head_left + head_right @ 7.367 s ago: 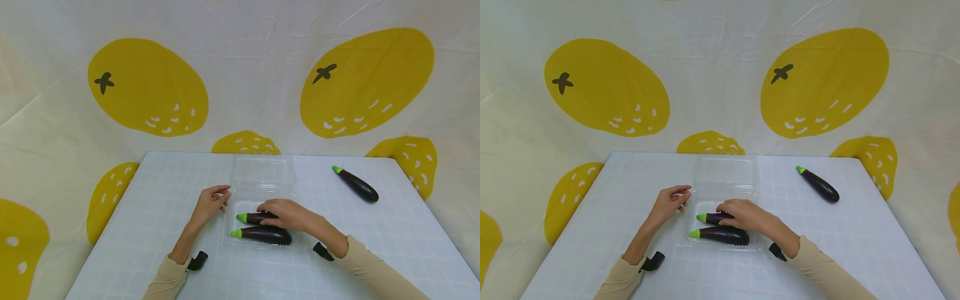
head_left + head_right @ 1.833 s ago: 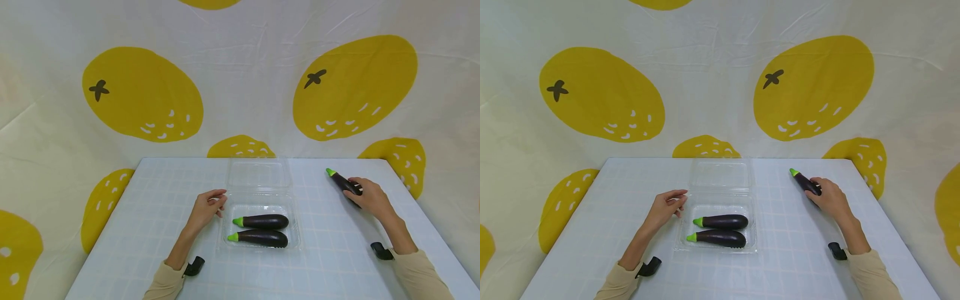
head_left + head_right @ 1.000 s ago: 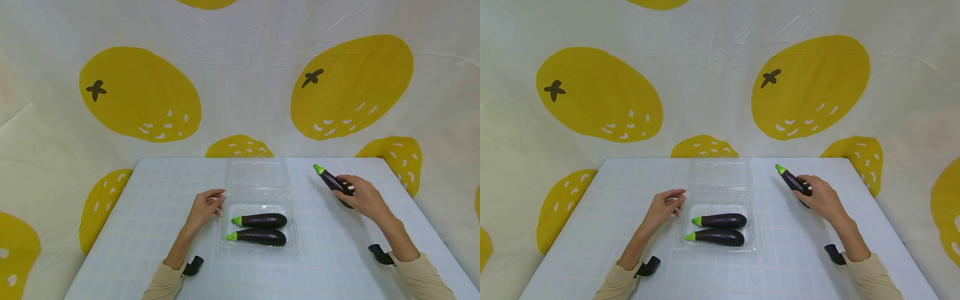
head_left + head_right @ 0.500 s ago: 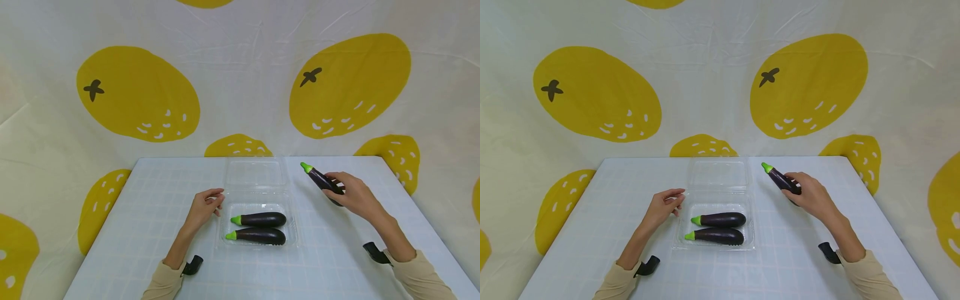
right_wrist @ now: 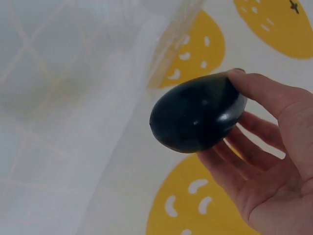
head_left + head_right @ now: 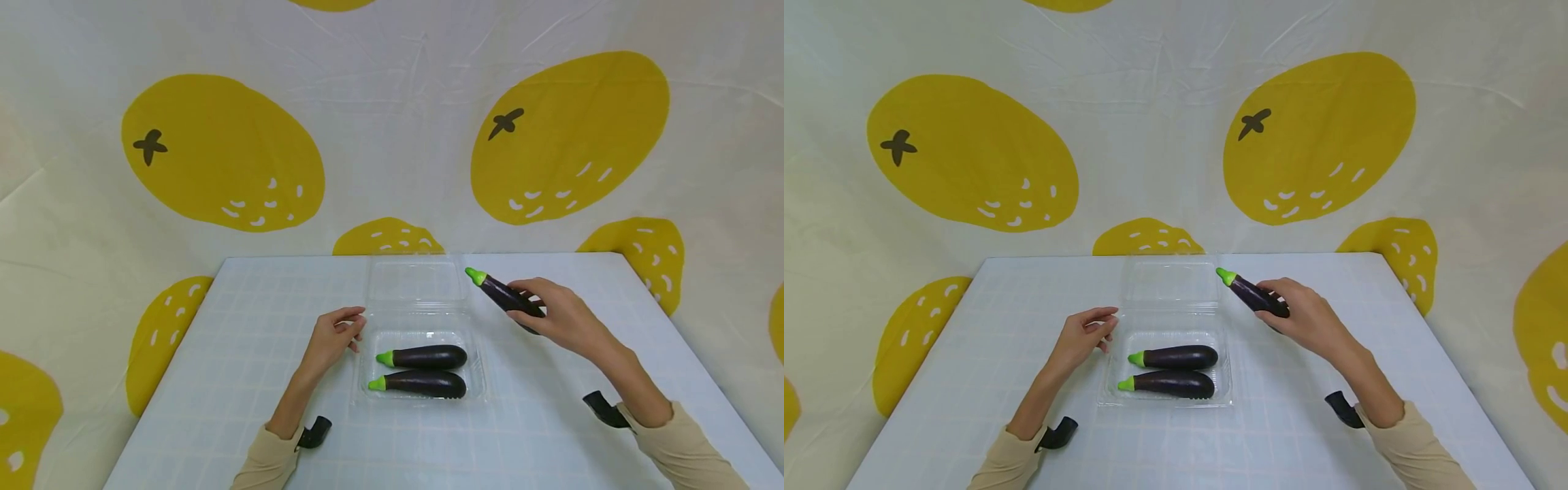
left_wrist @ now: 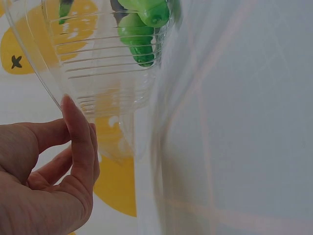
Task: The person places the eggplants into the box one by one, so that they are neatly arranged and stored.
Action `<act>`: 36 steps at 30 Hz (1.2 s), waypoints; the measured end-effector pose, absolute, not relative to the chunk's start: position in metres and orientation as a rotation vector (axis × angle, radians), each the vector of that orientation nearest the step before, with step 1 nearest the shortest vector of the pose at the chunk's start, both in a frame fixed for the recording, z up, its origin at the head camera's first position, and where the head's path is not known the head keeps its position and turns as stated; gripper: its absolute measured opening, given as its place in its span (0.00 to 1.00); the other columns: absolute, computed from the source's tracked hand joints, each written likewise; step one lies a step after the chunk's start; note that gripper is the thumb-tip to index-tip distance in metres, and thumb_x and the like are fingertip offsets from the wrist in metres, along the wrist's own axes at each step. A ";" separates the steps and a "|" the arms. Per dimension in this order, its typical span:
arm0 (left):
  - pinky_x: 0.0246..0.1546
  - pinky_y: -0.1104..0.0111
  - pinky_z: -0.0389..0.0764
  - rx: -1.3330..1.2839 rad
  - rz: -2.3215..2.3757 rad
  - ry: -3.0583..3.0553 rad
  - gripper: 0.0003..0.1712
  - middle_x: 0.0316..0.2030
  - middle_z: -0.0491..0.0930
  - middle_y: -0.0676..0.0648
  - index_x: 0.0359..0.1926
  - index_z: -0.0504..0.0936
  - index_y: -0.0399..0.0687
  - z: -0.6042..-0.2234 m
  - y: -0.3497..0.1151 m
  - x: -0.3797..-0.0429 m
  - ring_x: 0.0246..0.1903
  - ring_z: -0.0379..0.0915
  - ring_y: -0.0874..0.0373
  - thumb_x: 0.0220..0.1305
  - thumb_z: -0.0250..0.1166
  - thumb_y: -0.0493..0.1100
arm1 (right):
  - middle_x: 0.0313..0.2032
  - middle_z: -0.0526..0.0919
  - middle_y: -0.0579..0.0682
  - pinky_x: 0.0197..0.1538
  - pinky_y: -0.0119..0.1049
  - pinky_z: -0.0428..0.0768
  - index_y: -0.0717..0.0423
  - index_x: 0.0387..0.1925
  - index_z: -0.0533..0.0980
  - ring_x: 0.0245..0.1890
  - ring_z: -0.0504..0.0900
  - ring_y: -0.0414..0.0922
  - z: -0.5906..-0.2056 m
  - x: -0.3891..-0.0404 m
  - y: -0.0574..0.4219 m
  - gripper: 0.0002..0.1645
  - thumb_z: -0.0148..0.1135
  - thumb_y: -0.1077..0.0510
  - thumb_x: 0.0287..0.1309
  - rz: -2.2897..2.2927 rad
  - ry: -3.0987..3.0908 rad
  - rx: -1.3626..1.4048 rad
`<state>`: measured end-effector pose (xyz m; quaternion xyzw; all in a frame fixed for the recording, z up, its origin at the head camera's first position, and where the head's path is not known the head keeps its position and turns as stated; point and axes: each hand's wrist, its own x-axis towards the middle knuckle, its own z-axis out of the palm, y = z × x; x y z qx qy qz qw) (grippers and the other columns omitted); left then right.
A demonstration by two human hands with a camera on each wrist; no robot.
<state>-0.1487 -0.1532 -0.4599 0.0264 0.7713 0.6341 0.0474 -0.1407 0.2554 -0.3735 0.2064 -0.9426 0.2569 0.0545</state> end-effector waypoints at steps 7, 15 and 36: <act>0.25 0.72 0.83 0.088 1.943 2.346 0.20 0.46 0.81 0.32 0.60 0.80 0.29 -0.461 -0.154 -0.150 0.33 0.79 0.39 0.71 0.66 0.36 | 0.52 0.84 0.58 0.46 0.51 0.87 0.61 0.59 0.78 0.47 0.83 0.54 -0.368 -0.141 0.242 0.29 0.77 0.58 0.58 0.794 -2.855 0.700; 0.25 0.72 0.83 0.090 1.950 2.343 0.20 0.46 0.82 0.33 0.60 0.80 0.29 -0.460 -0.154 -0.150 0.32 0.78 0.40 0.71 0.66 0.36 | 0.50 0.84 0.52 0.42 0.42 0.87 0.57 0.59 0.79 0.43 0.83 0.49 -0.367 -0.142 0.220 0.28 0.77 0.59 0.58 0.792 -2.825 0.823; 0.24 0.72 0.83 0.073 1.939 2.351 0.19 0.45 0.82 0.33 0.60 0.80 0.30 -0.461 -0.154 -0.150 0.32 0.78 0.41 0.71 0.66 0.35 | 0.52 0.84 0.50 0.47 0.41 0.86 0.55 0.59 0.80 0.45 0.82 0.45 -0.374 -0.148 0.171 0.27 0.77 0.55 0.59 0.656 -2.824 1.080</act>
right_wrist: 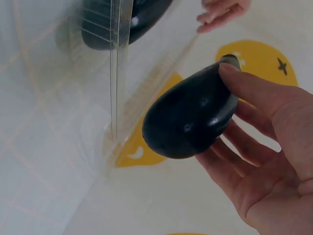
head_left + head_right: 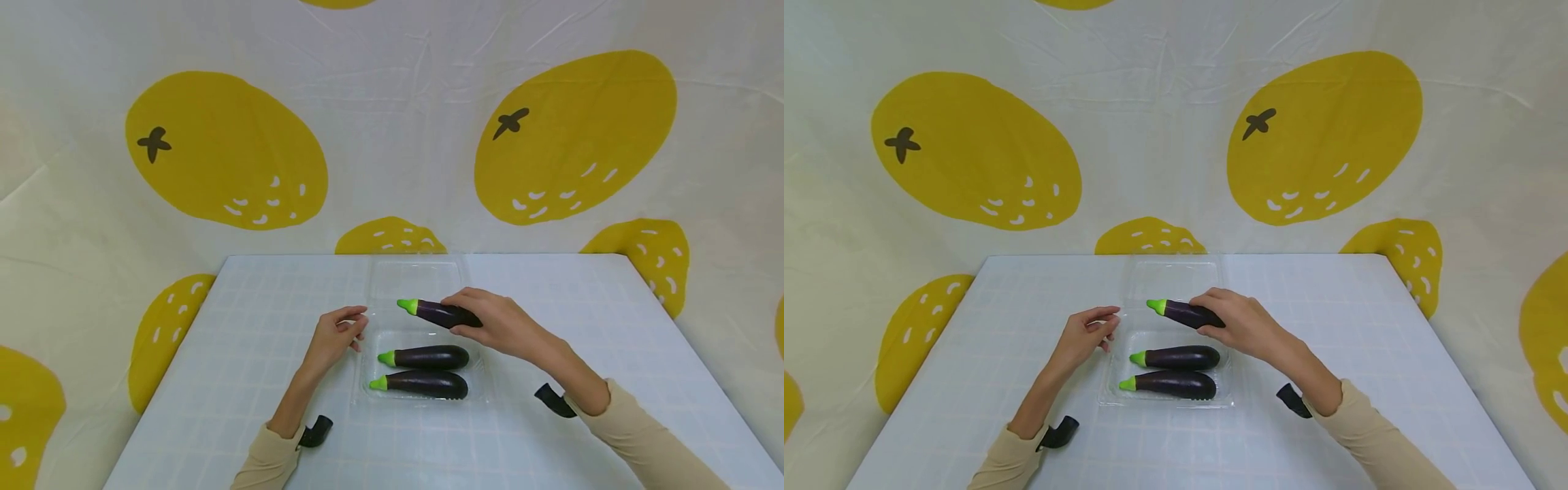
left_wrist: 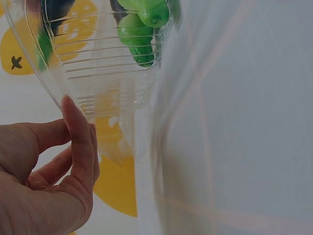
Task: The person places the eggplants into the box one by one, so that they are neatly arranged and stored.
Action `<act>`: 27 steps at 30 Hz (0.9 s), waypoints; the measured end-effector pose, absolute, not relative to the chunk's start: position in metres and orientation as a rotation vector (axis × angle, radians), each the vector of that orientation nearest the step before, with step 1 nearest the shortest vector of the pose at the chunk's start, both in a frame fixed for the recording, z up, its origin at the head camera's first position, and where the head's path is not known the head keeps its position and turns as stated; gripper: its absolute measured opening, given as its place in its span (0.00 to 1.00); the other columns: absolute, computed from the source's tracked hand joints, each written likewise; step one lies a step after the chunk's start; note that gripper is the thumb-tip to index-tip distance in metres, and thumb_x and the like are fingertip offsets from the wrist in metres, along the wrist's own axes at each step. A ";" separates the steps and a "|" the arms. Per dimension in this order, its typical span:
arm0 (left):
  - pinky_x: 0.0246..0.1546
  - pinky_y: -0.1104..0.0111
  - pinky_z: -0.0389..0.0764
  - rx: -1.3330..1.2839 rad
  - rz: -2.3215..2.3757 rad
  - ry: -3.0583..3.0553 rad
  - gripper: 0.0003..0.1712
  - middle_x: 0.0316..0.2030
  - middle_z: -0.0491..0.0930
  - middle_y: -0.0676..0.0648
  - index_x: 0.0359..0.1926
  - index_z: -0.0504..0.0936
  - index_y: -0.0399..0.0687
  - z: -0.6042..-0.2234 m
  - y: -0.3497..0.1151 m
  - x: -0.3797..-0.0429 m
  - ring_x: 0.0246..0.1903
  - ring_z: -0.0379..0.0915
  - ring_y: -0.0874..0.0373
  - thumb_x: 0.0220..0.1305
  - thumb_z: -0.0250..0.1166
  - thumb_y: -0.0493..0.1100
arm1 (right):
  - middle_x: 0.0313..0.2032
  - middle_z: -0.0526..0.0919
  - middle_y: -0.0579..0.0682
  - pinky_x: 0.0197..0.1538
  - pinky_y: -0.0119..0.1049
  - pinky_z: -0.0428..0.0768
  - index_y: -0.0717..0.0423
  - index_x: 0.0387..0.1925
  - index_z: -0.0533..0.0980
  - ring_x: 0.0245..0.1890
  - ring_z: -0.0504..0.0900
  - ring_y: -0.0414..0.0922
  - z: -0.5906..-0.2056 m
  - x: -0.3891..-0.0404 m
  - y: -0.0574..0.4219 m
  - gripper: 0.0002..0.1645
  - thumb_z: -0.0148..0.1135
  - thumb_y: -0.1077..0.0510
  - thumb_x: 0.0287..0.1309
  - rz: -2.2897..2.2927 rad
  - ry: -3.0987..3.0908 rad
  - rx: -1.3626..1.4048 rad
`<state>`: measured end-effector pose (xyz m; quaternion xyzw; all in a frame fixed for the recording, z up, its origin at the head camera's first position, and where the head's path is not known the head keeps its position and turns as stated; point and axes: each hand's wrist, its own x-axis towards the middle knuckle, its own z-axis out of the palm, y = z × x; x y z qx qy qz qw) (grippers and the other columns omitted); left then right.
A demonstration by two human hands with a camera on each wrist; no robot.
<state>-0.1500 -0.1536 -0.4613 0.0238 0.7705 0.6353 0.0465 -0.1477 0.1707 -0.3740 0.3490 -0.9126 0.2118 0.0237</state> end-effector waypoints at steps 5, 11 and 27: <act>0.24 0.72 0.83 0.086 1.945 2.355 0.19 0.44 0.82 0.33 0.59 0.81 0.30 -0.462 -0.153 -0.150 0.31 0.78 0.42 0.71 0.66 0.35 | 0.52 0.84 0.51 0.47 0.42 0.86 0.56 0.59 0.80 0.46 0.83 0.46 -0.379 -0.148 0.161 0.27 0.76 0.56 0.59 0.634 -2.820 1.131; 0.24 0.71 0.83 0.084 1.945 2.359 0.19 0.44 0.83 0.34 0.59 0.81 0.31 -0.462 -0.153 -0.150 0.30 0.78 0.46 0.71 0.67 0.35 | 0.52 0.84 0.52 0.48 0.44 0.86 0.56 0.58 0.81 0.48 0.84 0.48 -0.386 -0.151 0.149 0.26 0.76 0.56 0.59 0.572 -2.813 1.194; 0.24 0.72 0.82 0.080 1.946 2.354 0.20 0.45 0.82 0.34 0.60 0.81 0.31 -0.465 -0.155 -0.151 0.28 0.78 0.54 0.71 0.66 0.36 | 0.53 0.83 0.53 0.53 0.46 0.85 0.58 0.57 0.81 0.53 0.81 0.51 -0.409 -0.155 0.139 0.22 0.74 0.60 0.61 0.569 -2.789 1.290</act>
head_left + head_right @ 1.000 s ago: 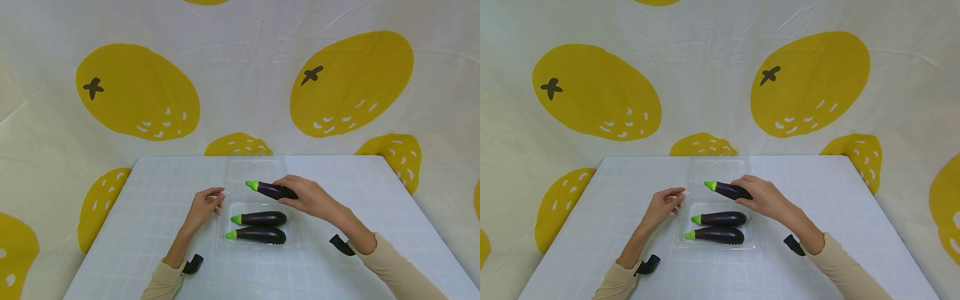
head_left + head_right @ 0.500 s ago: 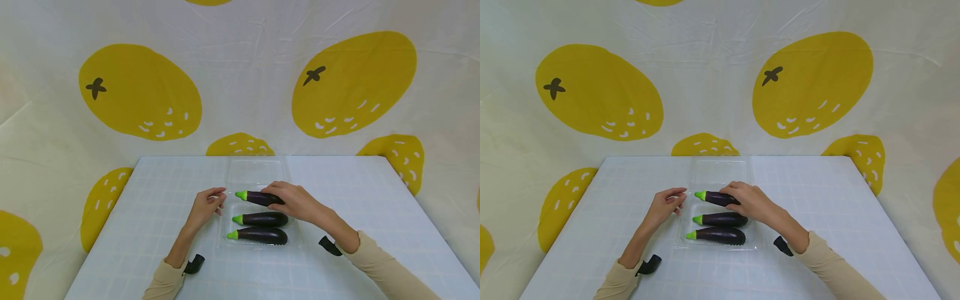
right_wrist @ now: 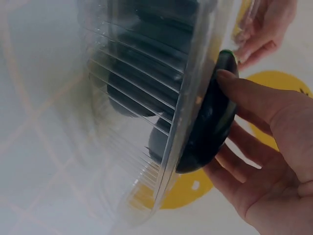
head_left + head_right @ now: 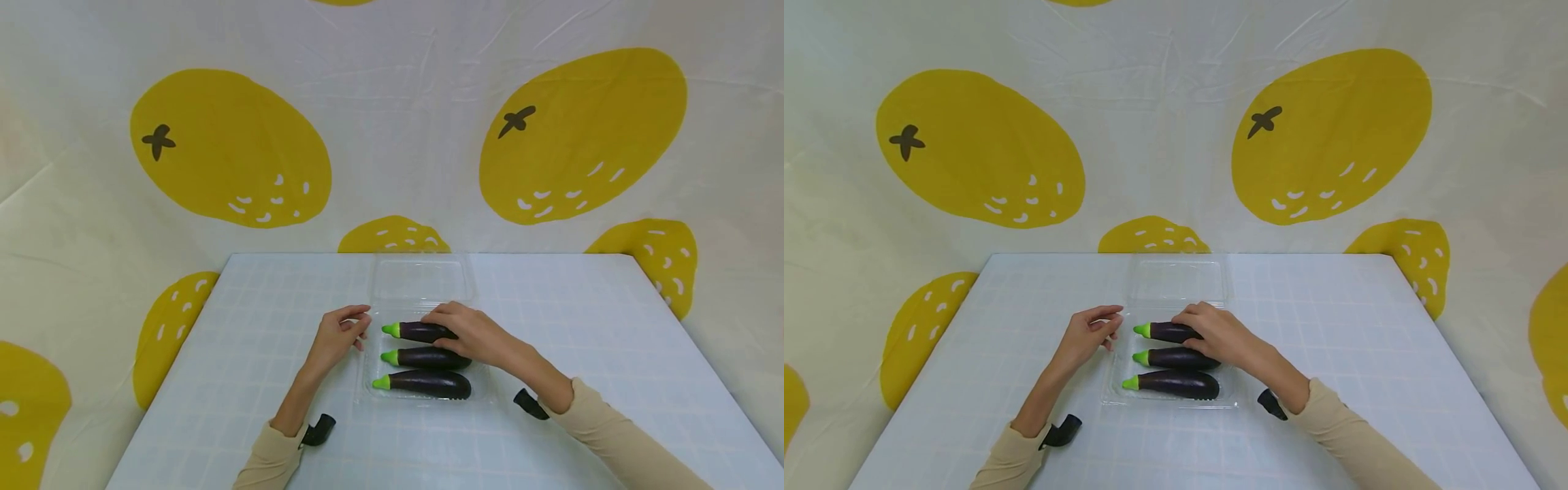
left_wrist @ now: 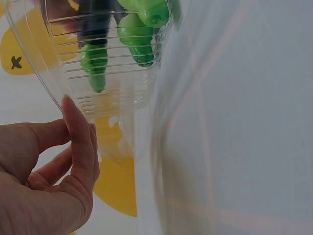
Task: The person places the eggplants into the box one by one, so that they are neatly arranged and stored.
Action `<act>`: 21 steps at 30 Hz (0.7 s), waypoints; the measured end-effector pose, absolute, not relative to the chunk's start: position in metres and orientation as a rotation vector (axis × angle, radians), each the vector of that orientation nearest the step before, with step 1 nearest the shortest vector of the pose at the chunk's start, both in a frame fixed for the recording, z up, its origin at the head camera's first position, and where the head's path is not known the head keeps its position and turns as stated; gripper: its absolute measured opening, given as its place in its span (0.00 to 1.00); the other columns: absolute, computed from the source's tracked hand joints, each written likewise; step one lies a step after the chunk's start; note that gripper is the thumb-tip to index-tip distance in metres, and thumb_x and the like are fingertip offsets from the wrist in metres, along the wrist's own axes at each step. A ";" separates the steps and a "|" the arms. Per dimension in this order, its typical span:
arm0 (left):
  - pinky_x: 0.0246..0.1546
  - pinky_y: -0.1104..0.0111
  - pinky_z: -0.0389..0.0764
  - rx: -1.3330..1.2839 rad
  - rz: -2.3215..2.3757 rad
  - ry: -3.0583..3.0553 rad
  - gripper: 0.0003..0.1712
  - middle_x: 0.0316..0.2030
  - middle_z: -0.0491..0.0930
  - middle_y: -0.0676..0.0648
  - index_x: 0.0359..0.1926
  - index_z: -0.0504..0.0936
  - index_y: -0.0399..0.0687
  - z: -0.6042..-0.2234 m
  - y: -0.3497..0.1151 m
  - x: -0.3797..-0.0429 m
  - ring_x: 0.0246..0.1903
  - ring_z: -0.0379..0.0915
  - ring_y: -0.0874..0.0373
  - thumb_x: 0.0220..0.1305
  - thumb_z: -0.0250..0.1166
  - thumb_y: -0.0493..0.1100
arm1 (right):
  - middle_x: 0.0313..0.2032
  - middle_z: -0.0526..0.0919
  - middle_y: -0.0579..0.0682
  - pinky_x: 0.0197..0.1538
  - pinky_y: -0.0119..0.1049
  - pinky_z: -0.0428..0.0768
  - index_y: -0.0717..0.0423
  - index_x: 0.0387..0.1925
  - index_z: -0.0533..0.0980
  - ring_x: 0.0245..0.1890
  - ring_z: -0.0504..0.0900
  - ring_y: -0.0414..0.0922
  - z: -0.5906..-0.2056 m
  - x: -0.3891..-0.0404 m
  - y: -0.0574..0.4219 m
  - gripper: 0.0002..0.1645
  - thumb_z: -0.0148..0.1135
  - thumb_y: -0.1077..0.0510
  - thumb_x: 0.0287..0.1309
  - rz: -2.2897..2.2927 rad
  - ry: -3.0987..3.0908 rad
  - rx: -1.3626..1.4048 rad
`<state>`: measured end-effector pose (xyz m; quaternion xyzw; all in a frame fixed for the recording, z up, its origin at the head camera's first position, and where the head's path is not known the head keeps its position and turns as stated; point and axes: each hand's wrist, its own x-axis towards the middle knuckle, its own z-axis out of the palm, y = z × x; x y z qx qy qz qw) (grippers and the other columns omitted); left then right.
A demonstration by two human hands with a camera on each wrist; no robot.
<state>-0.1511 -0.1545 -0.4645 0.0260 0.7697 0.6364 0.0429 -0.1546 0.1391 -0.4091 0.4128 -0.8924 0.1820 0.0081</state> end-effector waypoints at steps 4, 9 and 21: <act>0.25 0.73 0.82 0.078 1.942 2.357 0.20 0.46 0.82 0.34 0.60 0.81 0.31 -0.465 -0.154 -0.151 0.28 0.78 0.53 0.71 0.67 0.37 | 0.52 0.84 0.53 0.54 0.46 0.84 0.59 0.56 0.81 0.53 0.81 0.51 -0.414 -0.157 0.139 0.22 0.74 0.62 0.61 0.574 -2.775 1.307; 0.25 0.73 0.82 0.072 1.940 2.358 0.20 0.46 0.82 0.34 0.60 0.81 0.31 -0.465 -0.154 -0.152 0.29 0.78 0.52 0.71 0.67 0.37 | 0.52 0.85 0.53 0.55 0.46 0.83 0.60 0.55 0.82 0.53 0.81 0.51 -0.420 -0.161 0.137 0.22 0.74 0.63 0.59 0.566 -2.743 1.345; 0.24 0.72 0.83 0.098 1.947 2.352 0.20 0.46 0.82 0.31 0.60 0.80 0.30 -0.464 -0.155 -0.151 0.28 0.78 0.55 0.71 0.66 0.36 | 0.52 0.86 0.53 0.56 0.47 0.82 0.61 0.55 0.82 0.54 0.81 0.52 -0.424 -0.162 0.136 0.20 0.73 0.63 0.61 0.578 -2.800 1.330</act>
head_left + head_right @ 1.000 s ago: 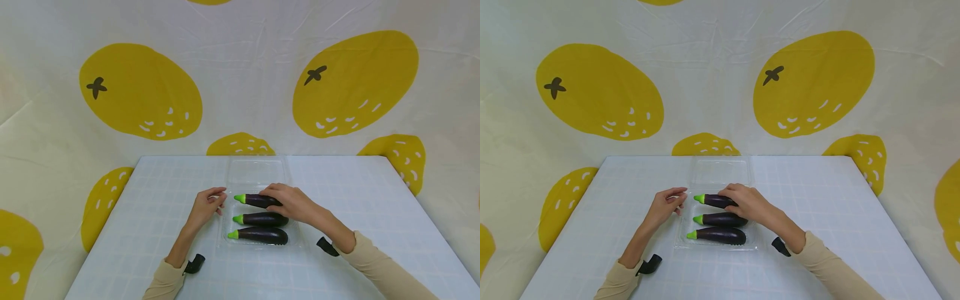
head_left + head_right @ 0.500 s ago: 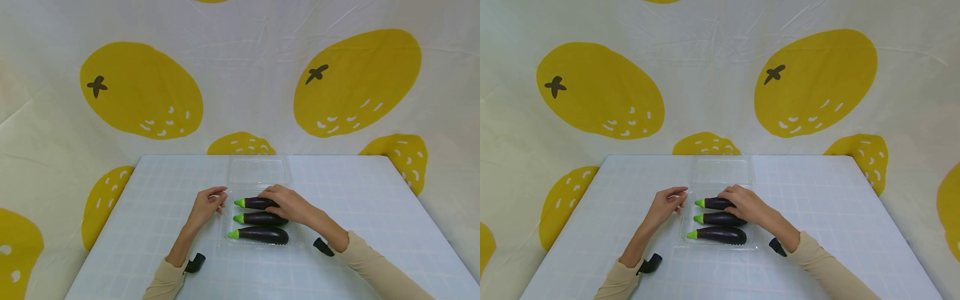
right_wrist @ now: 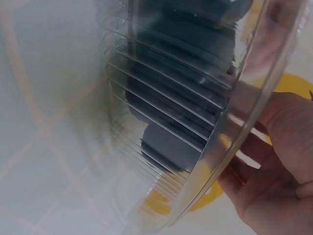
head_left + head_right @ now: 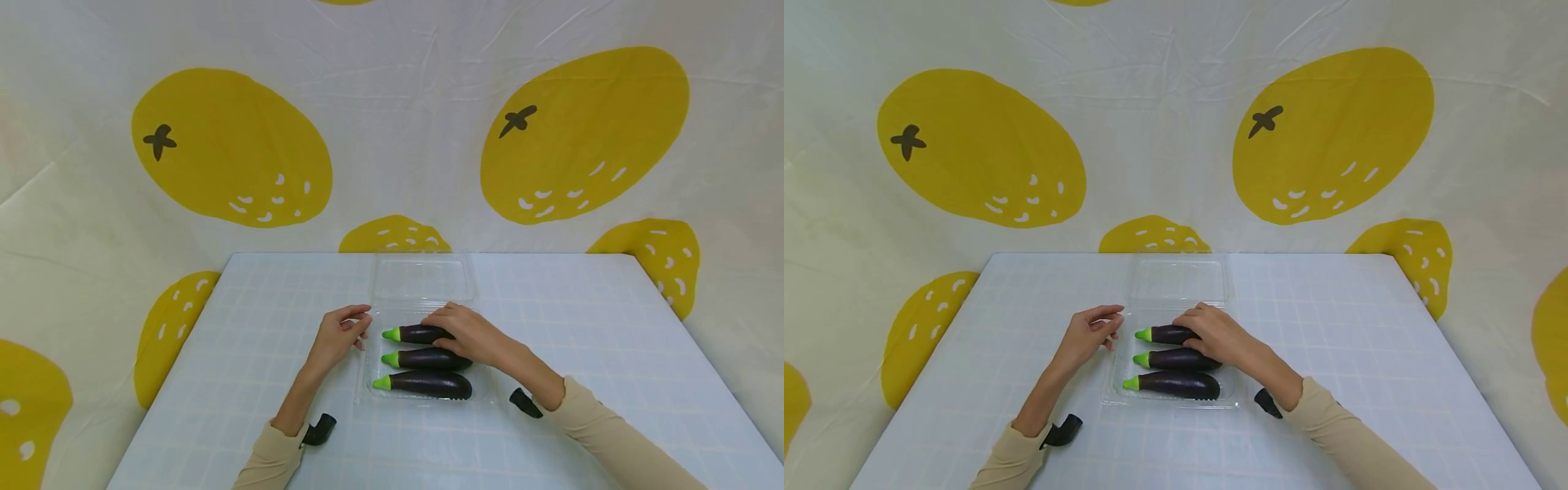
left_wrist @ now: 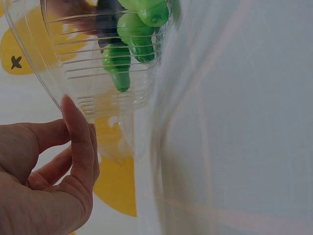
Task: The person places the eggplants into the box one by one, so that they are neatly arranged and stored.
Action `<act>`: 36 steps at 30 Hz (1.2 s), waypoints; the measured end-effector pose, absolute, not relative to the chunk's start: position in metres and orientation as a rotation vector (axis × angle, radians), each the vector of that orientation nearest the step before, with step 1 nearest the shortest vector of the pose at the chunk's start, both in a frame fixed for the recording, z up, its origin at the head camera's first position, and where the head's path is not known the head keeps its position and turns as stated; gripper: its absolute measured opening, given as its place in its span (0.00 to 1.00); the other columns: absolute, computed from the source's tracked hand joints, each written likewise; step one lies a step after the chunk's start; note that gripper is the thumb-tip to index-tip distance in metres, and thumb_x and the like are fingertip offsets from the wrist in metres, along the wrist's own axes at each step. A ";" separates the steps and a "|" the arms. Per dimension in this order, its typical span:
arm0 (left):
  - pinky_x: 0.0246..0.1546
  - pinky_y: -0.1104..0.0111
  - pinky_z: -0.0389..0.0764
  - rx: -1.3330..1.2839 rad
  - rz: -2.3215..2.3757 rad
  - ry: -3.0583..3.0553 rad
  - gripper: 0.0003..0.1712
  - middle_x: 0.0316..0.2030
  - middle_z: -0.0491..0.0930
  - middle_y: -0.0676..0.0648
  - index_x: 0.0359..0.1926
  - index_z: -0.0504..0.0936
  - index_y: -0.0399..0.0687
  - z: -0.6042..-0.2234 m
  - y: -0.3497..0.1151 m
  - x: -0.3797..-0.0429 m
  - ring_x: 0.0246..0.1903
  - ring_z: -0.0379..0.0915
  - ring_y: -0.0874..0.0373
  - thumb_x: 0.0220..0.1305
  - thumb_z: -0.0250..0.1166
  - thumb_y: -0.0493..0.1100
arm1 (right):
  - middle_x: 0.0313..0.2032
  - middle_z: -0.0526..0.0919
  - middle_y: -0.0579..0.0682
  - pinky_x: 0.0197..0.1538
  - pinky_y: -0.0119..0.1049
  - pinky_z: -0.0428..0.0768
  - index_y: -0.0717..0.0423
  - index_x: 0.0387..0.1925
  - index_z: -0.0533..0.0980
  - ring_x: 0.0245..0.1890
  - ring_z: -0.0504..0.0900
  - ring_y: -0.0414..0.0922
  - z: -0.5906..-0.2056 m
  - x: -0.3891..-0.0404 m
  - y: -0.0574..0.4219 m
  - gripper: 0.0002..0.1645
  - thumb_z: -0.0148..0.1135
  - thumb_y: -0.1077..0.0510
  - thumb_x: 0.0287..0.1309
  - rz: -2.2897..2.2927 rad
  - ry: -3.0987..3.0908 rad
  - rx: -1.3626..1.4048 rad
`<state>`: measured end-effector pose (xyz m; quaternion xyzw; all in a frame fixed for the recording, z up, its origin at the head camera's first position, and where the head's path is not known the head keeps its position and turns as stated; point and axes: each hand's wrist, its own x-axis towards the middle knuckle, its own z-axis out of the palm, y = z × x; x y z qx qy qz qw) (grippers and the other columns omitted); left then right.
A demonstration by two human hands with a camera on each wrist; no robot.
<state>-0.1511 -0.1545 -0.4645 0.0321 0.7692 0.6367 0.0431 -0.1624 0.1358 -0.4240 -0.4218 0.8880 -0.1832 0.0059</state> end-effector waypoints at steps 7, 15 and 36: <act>0.24 0.73 0.82 0.088 1.941 2.352 0.20 0.46 0.82 0.31 0.60 0.80 0.30 -0.465 -0.153 -0.152 0.28 0.78 0.55 0.71 0.66 0.35 | 0.51 0.84 0.55 0.54 0.46 0.83 0.63 0.53 0.81 0.52 0.82 0.51 -0.426 -0.162 0.138 0.16 0.70 0.65 0.64 -0.616 2.747 -1.273; 0.24 0.72 0.83 0.088 1.953 2.349 0.19 0.45 0.82 0.32 0.60 0.80 0.30 -0.465 -0.151 -0.151 0.29 0.78 0.53 0.71 0.66 0.34 | 0.50 0.84 0.53 0.53 0.45 0.84 0.62 0.52 0.82 0.51 0.82 0.50 -0.427 -0.159 0.141 0.15 0.69 0.66 0.64 -0.611 2.756 -1.249; 0.26 0.67 0.85 0.077 1.926 2.415 0.19 0.44 0.82 0.33 0.59 0.82 0.33 -0.460 -0.153 -0.148 0.31 0.80 0.44 0.73 0.66 0.38 | 0.47 0.86 0.54 0.48 0.43 0.86 0.62 0.52 0.82 0.45 0.85 0.49 -0.426 -0.159 0.160 0.15 0.70 0.64 0.64 -0.846 2.892 -1.156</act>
